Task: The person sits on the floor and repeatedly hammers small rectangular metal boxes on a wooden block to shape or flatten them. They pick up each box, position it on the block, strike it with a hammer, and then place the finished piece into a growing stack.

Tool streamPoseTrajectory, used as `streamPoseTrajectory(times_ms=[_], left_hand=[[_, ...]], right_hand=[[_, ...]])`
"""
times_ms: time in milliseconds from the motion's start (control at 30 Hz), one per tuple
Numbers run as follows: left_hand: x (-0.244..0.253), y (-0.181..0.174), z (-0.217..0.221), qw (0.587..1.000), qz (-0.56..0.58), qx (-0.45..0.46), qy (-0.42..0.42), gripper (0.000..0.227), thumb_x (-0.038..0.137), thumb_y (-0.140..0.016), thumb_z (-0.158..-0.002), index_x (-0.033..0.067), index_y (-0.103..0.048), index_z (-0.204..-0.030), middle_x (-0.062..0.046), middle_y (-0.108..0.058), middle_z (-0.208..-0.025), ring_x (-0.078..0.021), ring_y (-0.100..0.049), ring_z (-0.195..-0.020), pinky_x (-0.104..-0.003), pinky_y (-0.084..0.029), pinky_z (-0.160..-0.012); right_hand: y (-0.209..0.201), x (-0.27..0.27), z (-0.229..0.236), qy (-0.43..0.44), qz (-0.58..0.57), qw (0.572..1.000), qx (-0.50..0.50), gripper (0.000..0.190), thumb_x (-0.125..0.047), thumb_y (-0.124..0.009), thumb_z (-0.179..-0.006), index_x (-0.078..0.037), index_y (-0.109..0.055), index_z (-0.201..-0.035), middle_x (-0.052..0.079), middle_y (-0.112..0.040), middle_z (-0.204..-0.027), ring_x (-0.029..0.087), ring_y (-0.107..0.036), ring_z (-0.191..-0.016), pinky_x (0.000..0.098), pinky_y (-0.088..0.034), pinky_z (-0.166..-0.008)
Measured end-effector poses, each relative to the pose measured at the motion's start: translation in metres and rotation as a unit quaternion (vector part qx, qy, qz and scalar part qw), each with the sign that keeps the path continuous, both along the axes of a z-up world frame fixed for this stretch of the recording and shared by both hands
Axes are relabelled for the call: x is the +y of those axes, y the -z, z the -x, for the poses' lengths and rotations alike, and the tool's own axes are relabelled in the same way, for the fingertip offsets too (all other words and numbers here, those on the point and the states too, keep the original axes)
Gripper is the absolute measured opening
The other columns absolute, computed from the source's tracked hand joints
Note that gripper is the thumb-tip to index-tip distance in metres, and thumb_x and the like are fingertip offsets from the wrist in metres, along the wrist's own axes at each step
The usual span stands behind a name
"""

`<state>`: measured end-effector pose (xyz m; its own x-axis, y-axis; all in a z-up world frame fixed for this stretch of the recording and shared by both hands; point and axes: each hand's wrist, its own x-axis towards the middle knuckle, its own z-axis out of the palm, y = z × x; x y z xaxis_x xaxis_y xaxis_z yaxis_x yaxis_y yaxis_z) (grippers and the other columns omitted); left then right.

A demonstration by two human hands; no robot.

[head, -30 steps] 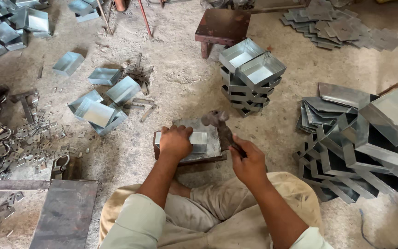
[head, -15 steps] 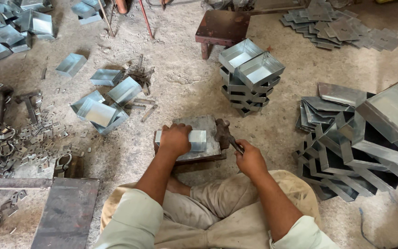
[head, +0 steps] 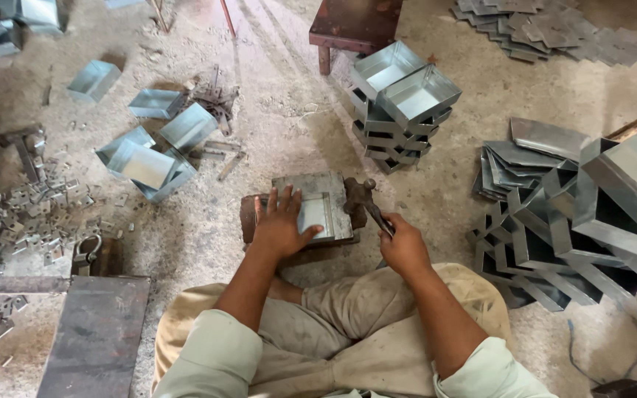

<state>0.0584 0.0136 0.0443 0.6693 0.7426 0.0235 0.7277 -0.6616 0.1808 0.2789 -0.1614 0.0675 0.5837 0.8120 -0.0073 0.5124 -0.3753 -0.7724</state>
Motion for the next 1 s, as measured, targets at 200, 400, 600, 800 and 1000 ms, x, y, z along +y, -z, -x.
streamPoseTrajectory(times_ms=[200,400,600,800,1000], left_hand=[[-0.005,-0.029,0.012,0.997,0.035,0.067,0.026,0.132,0.075,-0.080,-0.058,0.0168,-0.022,-0.161,-0.009,-0.026,-0.165,-0.0372,-0.022,-0.151,-0.073,-0.001,-0.118],[0.001,-0.023,0.012,0.999,0.021,0.024,0.034,0.127,0.068,-0.085,-0.058,0.0182,-0.025,-0.159,-0.010,-0.036,-0.156,-0.0402,-0.028,-0.147,-0.071,-0.005,-0.118],[0.001,-0.023,0.014,0.999,0.024,0.005,0.028,0.128,0.067,-0.085,-0.058,0.0178,-0.026,-0.160,-0.009,-0.037,-0.157,-0.0382,-0.030,-0.145,-0.072,-0.006,-0.118],[-0.013,0.007,0.004,0.994,-0.017,-0.096,-0.042,0.106,0.077,-0.064,-0.083,0.0111,-0.029,-0.159,-0.024,-0.018,-0.167,-0.0495,-0.012,-0.152,-0.073,-0.001,-0.116],[-0.025,-0.017,-0.018,0.987,0.071,0.048,-0.133,0.105,0.053,-0.065,-0.085,0.0033,-0.017,-0.164,-0.028,-0.002,-0.170,-0.0459,0.005,-0.154,-0.069,0.010,-0.114]], right_hand=[[0.003,0.003,0.006,-0.004,-0.035,0.999,-0.038,0.035,-0.012,-0.070,-0.088,-0.010,-0.068,-0.123,0.019,-0.074,-0.090,0.035,-0.073,-0.082,0.0407,-0.055,-0.074],[0.005,0.001,0.011,-0.003,-0.024,0.999,-0.047,0.034,-0.012,-0.071,-0.089,-0.009,-0.067,-0.123,0.020,-0.073,-0.089,0.035,-0.072,-0.078,0.0410,-0.055,-0.072],[0.010,0.004,0.011,-0.009,-0.004,0.998,-0.054,0.041,-0.014,-0.072,-0.089,-0.011,-0.063,-0.129,0.018,-0.075,-0.092,0.033,-0.074,-0.081,0.0412,-0.056,-0.075],[0.006,0.004,0.017,0.000,0.004,0.997,-0.080,0.044,-0.014,-0.073,-0.088,-0.013,-0.064,-0.131,0.019,-0.074,-0.092,0.035,-0.072,-0.082,0.0430,-0.055,-0.074],[0.002,0.005,0.017,0.023,0.026,0.998,-0.049,0.045,-0.017,-0.073,-0.089,-0.016,-0.065,-0.133,0.018,-0.075,-0.093,0.031,-0.073,-0.079,0.0410,-0.056,-0.072]])
